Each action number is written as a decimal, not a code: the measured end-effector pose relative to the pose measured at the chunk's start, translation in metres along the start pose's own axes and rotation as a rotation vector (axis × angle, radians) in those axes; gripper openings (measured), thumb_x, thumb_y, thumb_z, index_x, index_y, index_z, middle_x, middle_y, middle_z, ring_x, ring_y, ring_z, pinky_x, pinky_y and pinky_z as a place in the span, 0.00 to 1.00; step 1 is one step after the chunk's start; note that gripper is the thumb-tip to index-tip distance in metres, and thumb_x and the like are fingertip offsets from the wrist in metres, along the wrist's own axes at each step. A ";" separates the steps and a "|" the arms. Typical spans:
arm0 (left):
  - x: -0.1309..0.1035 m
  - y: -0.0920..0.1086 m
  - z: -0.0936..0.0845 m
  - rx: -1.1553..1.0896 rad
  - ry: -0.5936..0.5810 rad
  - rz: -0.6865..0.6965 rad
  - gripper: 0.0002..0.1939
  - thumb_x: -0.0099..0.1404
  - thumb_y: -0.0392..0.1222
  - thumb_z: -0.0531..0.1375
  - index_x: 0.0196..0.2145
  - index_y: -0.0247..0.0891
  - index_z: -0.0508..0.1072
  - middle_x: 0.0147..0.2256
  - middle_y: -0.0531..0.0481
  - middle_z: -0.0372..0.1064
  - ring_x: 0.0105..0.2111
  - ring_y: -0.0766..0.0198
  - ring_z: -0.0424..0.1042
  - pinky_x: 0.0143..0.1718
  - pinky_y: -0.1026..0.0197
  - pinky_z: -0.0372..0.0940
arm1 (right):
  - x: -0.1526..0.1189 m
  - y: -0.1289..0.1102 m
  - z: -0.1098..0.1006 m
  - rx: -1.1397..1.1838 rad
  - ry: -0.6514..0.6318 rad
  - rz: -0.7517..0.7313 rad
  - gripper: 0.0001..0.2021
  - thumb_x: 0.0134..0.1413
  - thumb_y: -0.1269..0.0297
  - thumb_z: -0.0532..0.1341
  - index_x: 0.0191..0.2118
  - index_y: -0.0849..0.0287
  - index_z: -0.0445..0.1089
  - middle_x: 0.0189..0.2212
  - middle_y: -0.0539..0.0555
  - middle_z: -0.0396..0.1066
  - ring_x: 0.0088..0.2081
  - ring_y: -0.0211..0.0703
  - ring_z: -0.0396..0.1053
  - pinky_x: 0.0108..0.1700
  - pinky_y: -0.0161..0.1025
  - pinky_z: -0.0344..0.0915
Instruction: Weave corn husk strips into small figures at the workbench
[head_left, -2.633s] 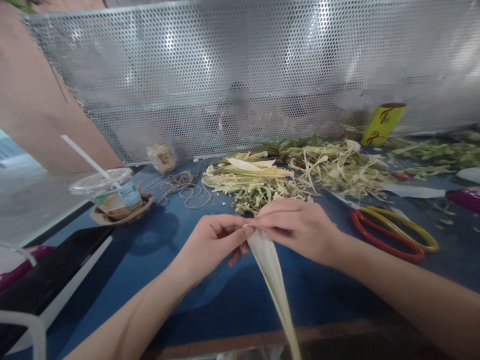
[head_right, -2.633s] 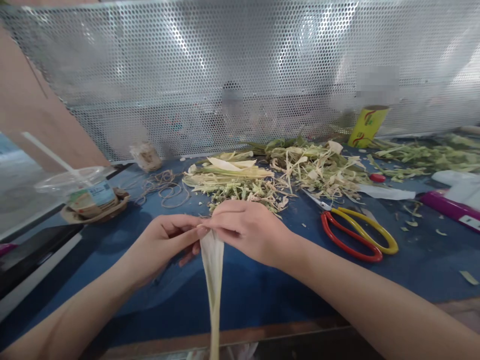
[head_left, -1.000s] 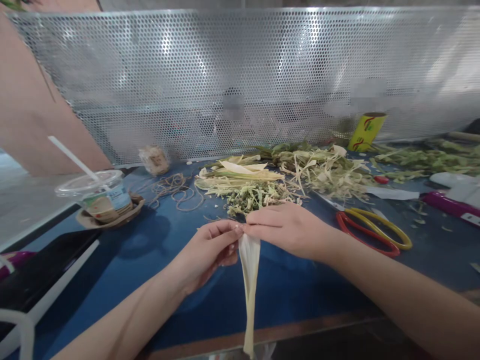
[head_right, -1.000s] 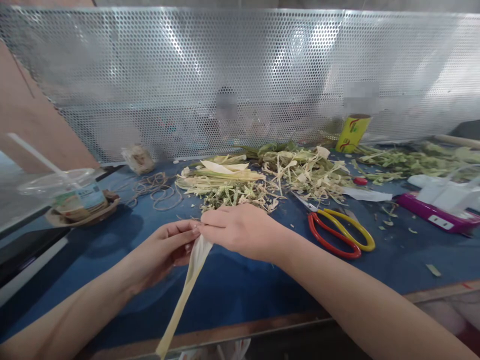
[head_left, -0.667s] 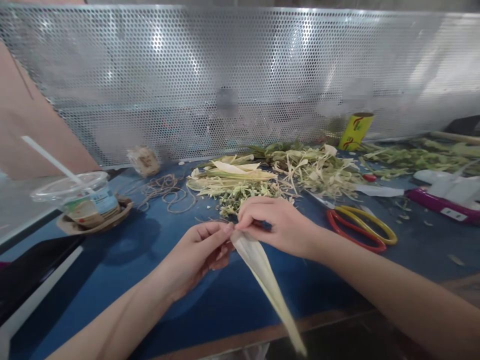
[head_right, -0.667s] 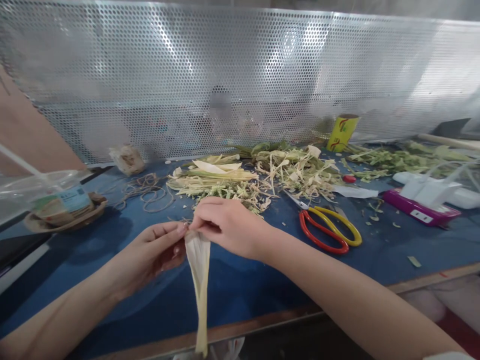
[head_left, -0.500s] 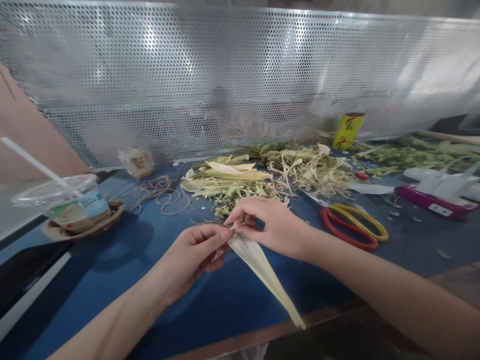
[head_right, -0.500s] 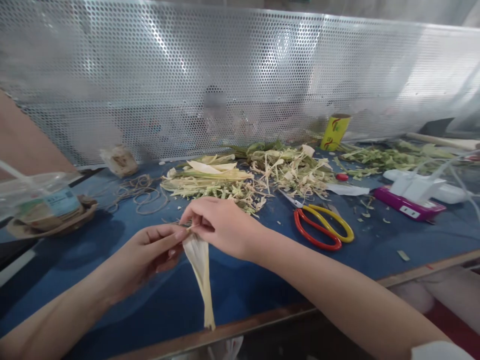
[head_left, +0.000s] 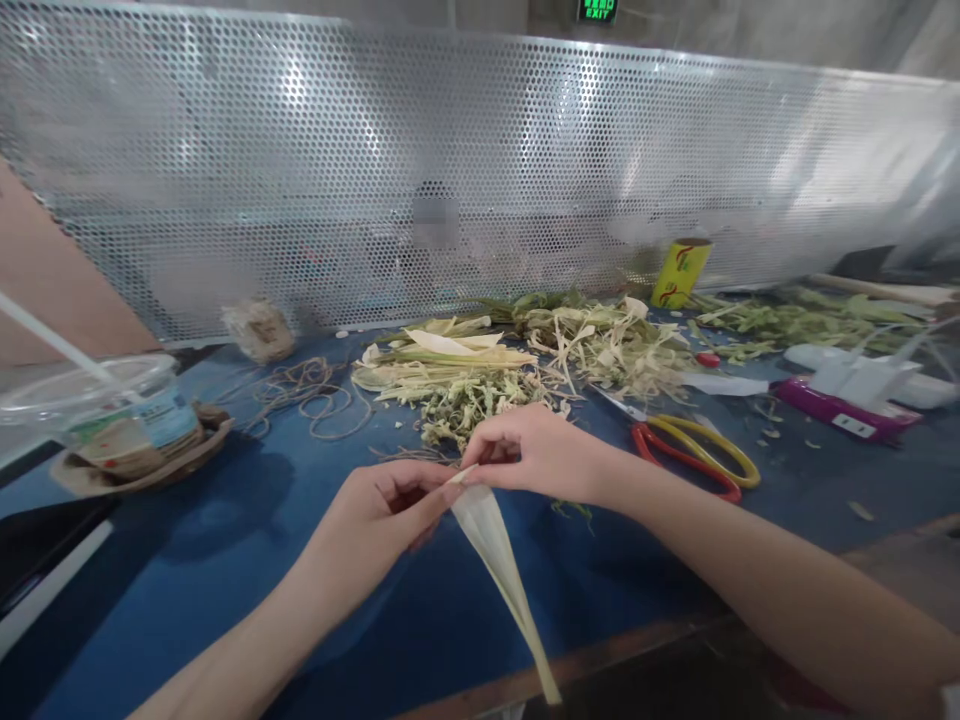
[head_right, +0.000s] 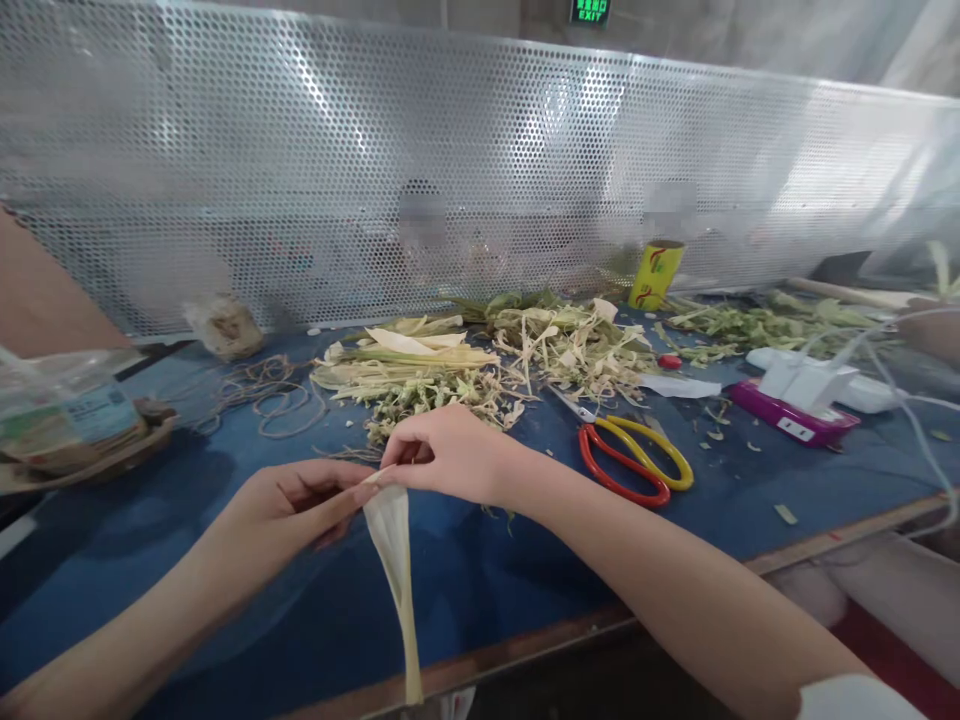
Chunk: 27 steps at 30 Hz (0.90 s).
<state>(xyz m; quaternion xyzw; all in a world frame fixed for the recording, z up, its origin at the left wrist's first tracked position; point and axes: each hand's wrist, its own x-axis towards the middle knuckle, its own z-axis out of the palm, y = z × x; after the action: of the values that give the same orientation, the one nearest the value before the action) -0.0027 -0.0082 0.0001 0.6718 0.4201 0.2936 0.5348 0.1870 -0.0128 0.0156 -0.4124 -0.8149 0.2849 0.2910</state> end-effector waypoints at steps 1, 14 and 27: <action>0.000 0.001 0.000 0.017 0.017 0.020 0.12 0.52 0.45 0.62 0.28 0.33 0.75 0.16 0.54 0.58 0.17 0.73 0.52 0.18 0.68 0.47 | 0.000 -0.001 0.001 0.016 0.016 0.013 0.07 0.48 0.64 0.60 0.31 0.62 0.71 0.24 0.50 0.70 0.26 0.32 0.65 0.26 0.28 0.60; 0.001 -0.003 0.000 -0.139 0.027 -0.002 0.09 0.53 0.43 0.62 0.28 0.33 0.73 0.20 0.55 0.62 0.18 0.75 0.54 0.20 0.70 0.51 | 0.000 -0.002 0.013 0.150 0.153 0.033 0.08 0.47 0.64 0.60 0.31 0.63 0.71 0.25 0.52 0.70 0.26 0.34 0.67 0.28 0.31 0.64; -0.001 0.002 -0.002 -0.433 -0.013 -0.103 0.07 0.50 0.40 0.65 0.26 0.33 0.75 0.19 0.54 0.66 0.16 0.77 0.59 0.18 0.72 0.54 | -0.002 -0.008 0.009 0.284 0.188 -0.043 0.02 0.46 0.70 0.61 0.28 0.62 0.70 0.27 0.51 0.70 0.29 0.35 0.69 0.33 0.32 0.67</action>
<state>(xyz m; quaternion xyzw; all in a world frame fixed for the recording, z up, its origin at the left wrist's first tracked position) -0.0041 -0.0082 0.0023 0.5209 0.3774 0.3451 0.6835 0.1775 -0.0200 0.0148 -0.3745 -0.7442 0.3513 0.4272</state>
